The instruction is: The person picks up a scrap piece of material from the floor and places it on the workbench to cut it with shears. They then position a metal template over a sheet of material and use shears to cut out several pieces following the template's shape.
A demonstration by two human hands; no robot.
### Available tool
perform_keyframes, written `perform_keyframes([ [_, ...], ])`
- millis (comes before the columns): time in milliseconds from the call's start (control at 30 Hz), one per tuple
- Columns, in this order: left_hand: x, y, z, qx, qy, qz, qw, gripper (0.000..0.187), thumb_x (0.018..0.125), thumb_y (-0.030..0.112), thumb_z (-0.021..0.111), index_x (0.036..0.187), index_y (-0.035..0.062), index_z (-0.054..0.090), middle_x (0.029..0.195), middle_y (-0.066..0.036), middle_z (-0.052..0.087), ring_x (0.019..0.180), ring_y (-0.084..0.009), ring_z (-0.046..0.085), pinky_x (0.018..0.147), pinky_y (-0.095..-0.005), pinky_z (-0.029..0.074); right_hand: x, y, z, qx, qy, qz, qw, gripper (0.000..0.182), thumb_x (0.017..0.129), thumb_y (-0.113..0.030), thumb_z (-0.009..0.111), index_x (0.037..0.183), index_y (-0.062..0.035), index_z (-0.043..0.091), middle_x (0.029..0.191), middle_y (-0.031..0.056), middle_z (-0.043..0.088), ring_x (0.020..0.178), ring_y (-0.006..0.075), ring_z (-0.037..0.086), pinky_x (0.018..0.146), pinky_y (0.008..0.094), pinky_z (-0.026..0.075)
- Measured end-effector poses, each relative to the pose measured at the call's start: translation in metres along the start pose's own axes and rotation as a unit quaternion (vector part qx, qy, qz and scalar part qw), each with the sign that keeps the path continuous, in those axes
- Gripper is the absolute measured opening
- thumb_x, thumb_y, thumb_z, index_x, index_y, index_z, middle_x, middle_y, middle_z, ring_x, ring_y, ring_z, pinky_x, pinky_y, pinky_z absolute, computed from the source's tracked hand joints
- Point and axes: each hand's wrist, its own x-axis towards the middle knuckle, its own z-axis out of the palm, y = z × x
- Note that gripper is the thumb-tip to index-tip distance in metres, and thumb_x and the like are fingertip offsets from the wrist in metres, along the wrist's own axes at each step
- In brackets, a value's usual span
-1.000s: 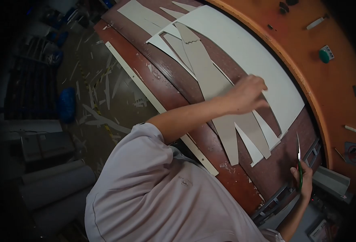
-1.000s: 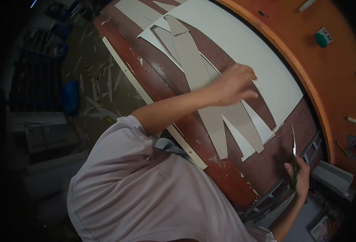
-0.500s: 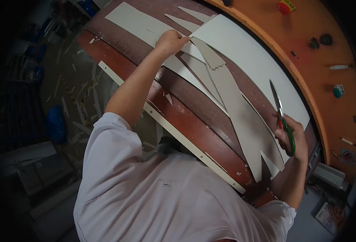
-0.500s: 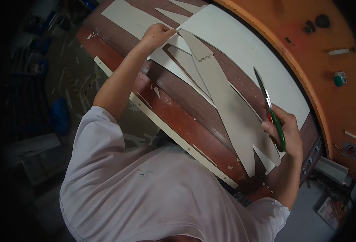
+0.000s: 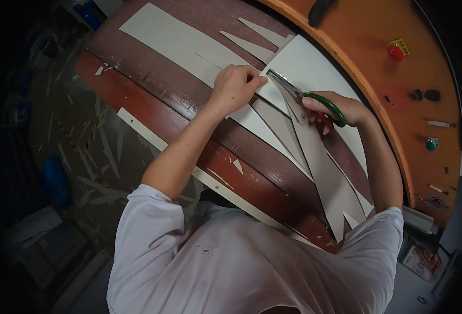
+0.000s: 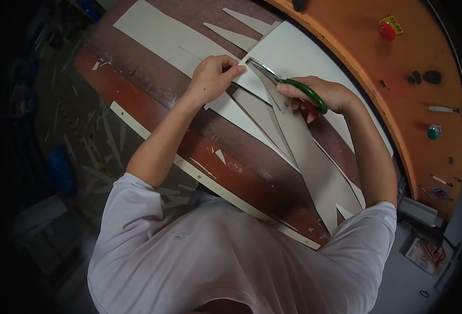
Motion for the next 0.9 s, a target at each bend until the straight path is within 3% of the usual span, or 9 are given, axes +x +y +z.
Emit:
perform_keyframes([
  [100,-0.002,-0.011,0.01,-0.014,0.081,0.094,0.992,0.035,0.091,0.033,0.074,0.095,-0.0014,0.072,0.079,-0.012,0.069,0.069,-0.0199,0.062,0.068,-0.036,0.049,0.011,-0.005,-0.008,-0.013,-0.039,0.021,0.999,0.076,0.096,-0.065,0.055,0.135,0.0,0.056,0.088,0.0066,0.061,0.073,0.0136,0.061,0.057,0.0261,0.055],
  [200,-0.001,-0.013,0.015,-0.069,0.089,0.092,0.989,0.031,0.091,0.028,0.075,0.098,-0.0022,0.071,0.079,-0.013,0.069,0.067,-0.0197,0.062,0.067,-0.0352,0.05,0.018,-0.017,-0.012,-0.007,-0.05,0.005,0.999,0.075,0.097,-0.065,0.053,0.137,-0.0009,0.055,0.088,0.0062,0.06,0.076,0.0136,0.06,0.06,0.0262,0.055],
  [300,0.0,-0.013,0.018,-0.123,0.083,0.085,0.985,0.028,0.091,0.024,0.075,0.099,-0.0026,0.072,0.079,-0.013,0.07,0.067,-0.0193,0.063,0.066,-0.0343,0.05,0.029,-0.023,-0.006,0.006,-0.028,-0.019,0.999,0.068,0.093,-0.071,0.055,0.098,-0.0039,0.062,0.086,0.0061,0.059,0.066,0.0136,0.056,0.062,0.0265,0.054],
  [500,-0.002,-0.013,0.018,-0.122,0.092,0.089,0.984,0.027,0.09,0.022,0.076,0.098,-0.0029,0.072,0.08,-0.013,0.07,0.068,-0.019,0.064,0.065,-0.0335,0.05,0.04,-0.023,-0.007,0.02,-0.044,-0.02,0.999,0.062,0.094,-0.066,0.058,0.093,-0.0045,0.06,0.081,0.0039,0.057,0.06,0.0106,0.054,0.056,0.0245,0.049],
  [600,-0.001,-0.015,0.02,-0.123,0.092,0.083,0.985,0.026,0.09,0.022,0.076,0.098,-0.0026,0.072,0.08,-0.013,0.07,0.068,-0.0185,0.064,0.065,-0.0333,0.05,0.039,-0.03,0.003,0.009,-0.018,0.003,1.0,0.054,0.093,-0.055,0.066,0.101,-0.0015,0.064,0.071,0.0,0.054,0.053,0.0083,0.051,0.05,0.0229,0.045],
  [633,-0.001,-0.017,0.022,-0.11,0.098,0.085,0.985,0.026,0.09,0.022,0.076,0.097,-0.0029,0.072,0.079,-0.013,0.07,0.068,-0.0179,0.064,0.065,-0.0329,0.05,0.036,-0.03,0.007,0.04,0.006,0.002,0.999,0.046,0.091,-0.04,0.071,0.113,0.0,0.067,0.064,-0.003,0.05,0.048,0.0073,0.048,0.045,0.0225,0.042],
  [700,-0.001,-0.019,0.023,-0.081,0.108,0.094,0.986,0.025,0.09,0.021,0.075,0.097,-0.0036,0.072,0.078,-0.013,0.07,0.068,-0.0167,0.063,0.065,-0.0322,0.05,0.038,-0.028,0.008,0.033,0.014,-0.01,0.999,0.043,0.091,-0.033,0.069,0.119,-0.0007,0.067,0.064,-0.003,0.05,0.048,0.0069,0.048,0.045,0.0229,0.041],
  [800,-0.003,-0.014,0.022,-0.139,0.067,0.026,0.988,0.023,0.091,0.029,0.072,0.094,0.0059,0.074,0.081,-0.012,0.068,0.085,-0.0288,0.058,0.089,-0.0402,0.04,0.037,-0.021,0.013,0.036,0.032,-0.019,0.999,0.037,0.089,-0.026,0.065,0.118,-0.0018,0.069,0.063,-0.0025,0.051,0.048,0.0069,0.048,0.045,0.0241,0.041],
  [900,-0.001,-0.015,0.025,-0.166,0.07,0.023,0.983,0.02,0.09,0.02,0.074,0.094,0.0008,0.073,0.08,-0.014,0.07,0.075,-0.0267,0.064,0.074,-0.0395,0.05,0.031,-0.015,0.014,0.024,0.049,-0.057,0.997,0.041,0.084,-0.022,0.063,0.119,-0.0007,0.068,0.065,0.0012,0.057,0.053,0.0098,0.053,0.05,0.0279,0.045],
])
